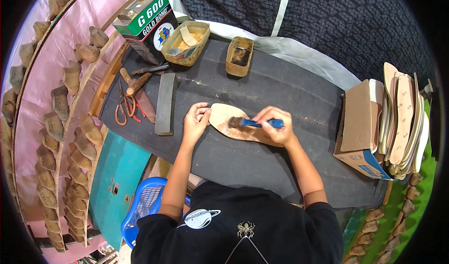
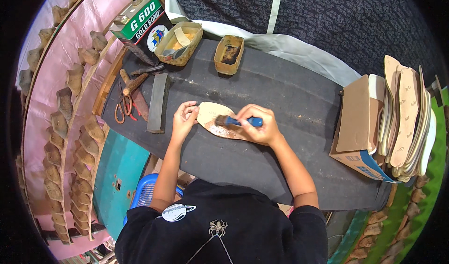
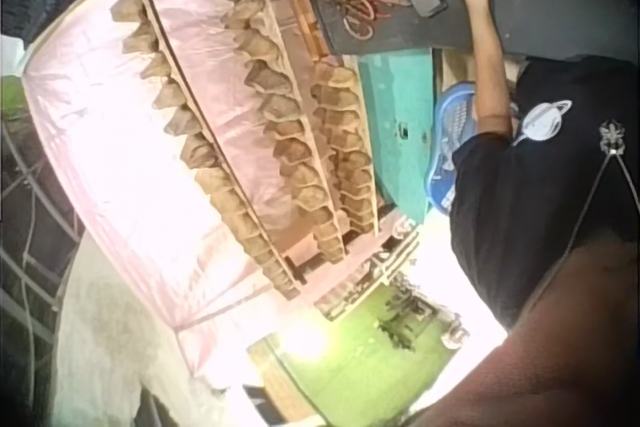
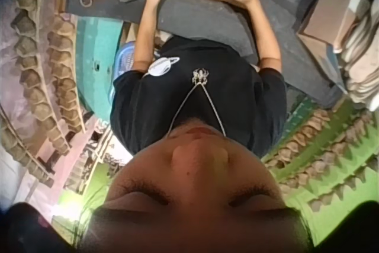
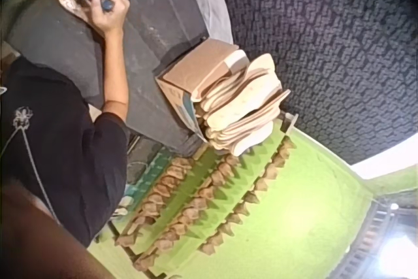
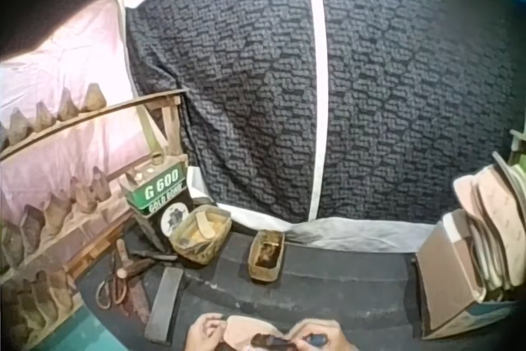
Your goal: The person takes shoe soles from a box, applies adhesive to them using a brush, and places them into a plastic basket.
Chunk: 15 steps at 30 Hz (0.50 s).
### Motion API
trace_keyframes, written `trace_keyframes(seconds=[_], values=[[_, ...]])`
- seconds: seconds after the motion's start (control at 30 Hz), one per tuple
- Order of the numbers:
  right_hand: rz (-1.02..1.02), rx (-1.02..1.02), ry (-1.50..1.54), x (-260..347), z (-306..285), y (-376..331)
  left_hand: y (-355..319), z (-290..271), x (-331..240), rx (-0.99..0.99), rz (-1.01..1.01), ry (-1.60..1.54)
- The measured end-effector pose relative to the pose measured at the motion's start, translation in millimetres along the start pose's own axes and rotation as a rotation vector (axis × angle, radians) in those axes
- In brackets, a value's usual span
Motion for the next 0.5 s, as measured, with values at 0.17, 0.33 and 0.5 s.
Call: trace_keyframes(seconds=[0.17, 0.33, 0.5], values=[[-0.042, -0.127, -0.014, 5, -19, -6, 0, -3, 2, -0.004, 0.008, -0.022], [-0.006, -0.209, 0.013, 0, -13, -7, 2, -4, 4, 0.025, -0.022, 0.018], [0.037, -0.068, -0.012, -4, 7, 1, 1, -2, 2, -0.002, -0.015, 0.0]])
Point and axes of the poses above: each hand's wrist, its own y-axis towards the middle knuckle, its own z-axis out of the palm, x = y × z, the point moved 5 cm from there along y, towards the middle knuckle, and after that the axes turned 11 degrees about x, right-handed, at the moved point
